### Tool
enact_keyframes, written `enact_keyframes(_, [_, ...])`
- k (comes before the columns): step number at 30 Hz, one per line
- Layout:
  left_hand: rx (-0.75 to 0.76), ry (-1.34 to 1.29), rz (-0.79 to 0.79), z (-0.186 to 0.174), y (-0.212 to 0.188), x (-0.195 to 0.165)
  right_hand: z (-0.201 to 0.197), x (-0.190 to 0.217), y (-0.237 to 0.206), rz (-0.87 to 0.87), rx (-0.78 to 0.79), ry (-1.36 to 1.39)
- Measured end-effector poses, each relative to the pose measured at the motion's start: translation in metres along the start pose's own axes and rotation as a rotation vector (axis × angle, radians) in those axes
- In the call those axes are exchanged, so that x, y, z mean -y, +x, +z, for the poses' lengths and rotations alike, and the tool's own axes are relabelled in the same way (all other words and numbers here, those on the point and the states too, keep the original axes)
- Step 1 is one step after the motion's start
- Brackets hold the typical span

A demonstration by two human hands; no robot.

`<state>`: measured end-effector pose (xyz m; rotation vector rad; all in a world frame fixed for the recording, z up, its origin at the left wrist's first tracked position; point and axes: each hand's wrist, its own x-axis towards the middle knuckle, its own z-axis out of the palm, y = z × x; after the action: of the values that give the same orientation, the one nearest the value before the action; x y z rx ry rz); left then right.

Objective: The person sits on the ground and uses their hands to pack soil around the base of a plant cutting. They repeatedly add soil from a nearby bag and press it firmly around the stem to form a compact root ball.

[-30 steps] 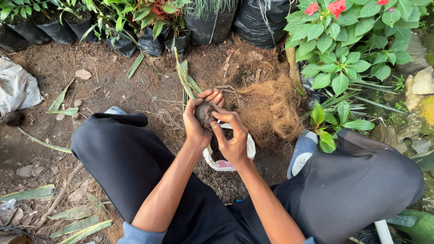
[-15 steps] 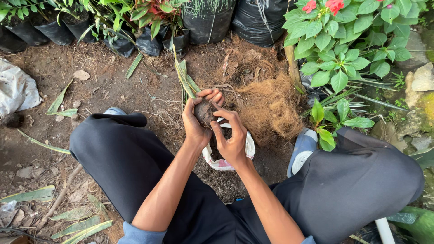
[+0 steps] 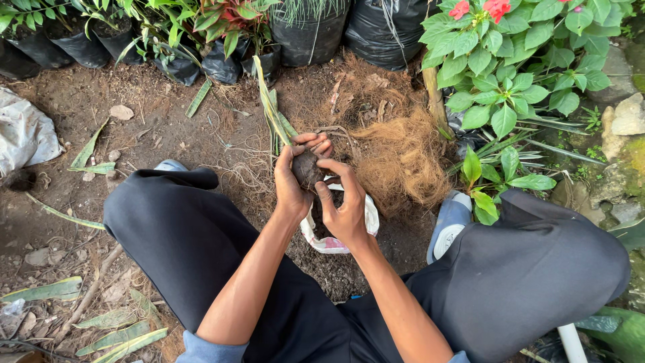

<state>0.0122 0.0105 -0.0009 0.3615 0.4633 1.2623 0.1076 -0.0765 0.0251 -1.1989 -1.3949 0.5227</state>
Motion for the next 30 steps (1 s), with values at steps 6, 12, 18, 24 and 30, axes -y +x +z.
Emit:
enact_keyframes(6, [-0.010, 0.098, 0.042, 0.0026, -0.0021, -0.0036, -0.0015, -0.0013, -0.0007, -0.062, 0.025, -0.021])
enact_keyframes(12, [0.017, 0.127, 0.051, 0.0050, -0.0032, -0.0060, -0.0007, -0.0004, 0.0012, -0.091, 0.012, -0.017])
enact_keyframes(18, [0.051, 0.161, 0.089, 0.0035, -0.0033, -0.0056, -0.0031, 0.0012, 0.0030, -0.057, 0.028, -0.015])
enact_keyframes(24, [0.042, 0.154, 0.073, -0.0004, -0.0024, -0.0036, -0.0003, -0.0013, -0.0001, -0.055, 0.008, 0.004])
enact_keyframes(30, [0.043, 0.099, 0.040, 0.0005, 0.0003, -0.0020, 0.0019, -0.0078, -0.0031, -0.059, -0.018, 0.018])
